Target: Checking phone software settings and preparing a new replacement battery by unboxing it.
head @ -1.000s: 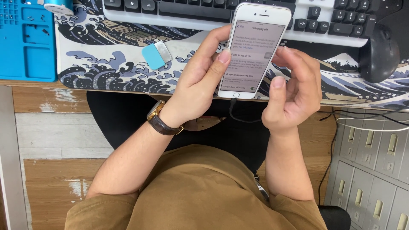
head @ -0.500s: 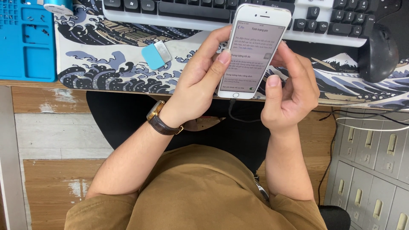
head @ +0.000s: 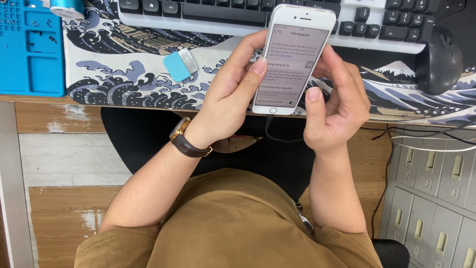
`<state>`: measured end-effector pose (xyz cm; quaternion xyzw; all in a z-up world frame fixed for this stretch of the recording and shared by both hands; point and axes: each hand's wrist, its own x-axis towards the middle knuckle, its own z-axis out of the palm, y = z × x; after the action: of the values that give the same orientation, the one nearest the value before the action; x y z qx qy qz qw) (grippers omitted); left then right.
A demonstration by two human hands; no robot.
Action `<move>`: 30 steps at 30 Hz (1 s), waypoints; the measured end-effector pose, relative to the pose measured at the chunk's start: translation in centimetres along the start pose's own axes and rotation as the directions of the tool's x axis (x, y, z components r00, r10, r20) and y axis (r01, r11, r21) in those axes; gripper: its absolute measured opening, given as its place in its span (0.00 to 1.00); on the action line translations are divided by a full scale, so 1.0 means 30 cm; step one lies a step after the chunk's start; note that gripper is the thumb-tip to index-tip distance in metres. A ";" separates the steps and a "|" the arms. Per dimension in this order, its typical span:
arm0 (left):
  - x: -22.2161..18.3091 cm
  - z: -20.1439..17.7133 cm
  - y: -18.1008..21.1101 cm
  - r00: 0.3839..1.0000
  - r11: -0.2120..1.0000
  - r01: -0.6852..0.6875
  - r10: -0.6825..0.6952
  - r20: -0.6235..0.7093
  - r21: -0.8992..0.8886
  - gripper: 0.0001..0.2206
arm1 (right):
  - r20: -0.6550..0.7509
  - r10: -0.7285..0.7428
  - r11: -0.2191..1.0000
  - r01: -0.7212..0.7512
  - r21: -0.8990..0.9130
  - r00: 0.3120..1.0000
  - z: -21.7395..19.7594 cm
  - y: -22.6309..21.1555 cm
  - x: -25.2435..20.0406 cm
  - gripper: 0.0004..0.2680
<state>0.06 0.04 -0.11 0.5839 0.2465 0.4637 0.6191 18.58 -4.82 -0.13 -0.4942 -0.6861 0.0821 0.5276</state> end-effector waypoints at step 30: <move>-0.005 -0.002 0.012 1.000 0.999 -0.011 0.011 -0.013 0.032 0.20 | -0.006 -0.004 1.000 0.004 -0.010 1.000 0.003 0.001 -0.002 0.15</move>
<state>-0.17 -0.10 0.19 0.5919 0.2549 0.4669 0.6055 18.52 -4.81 -0.20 -0.4956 -0.6860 0.0762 0.5273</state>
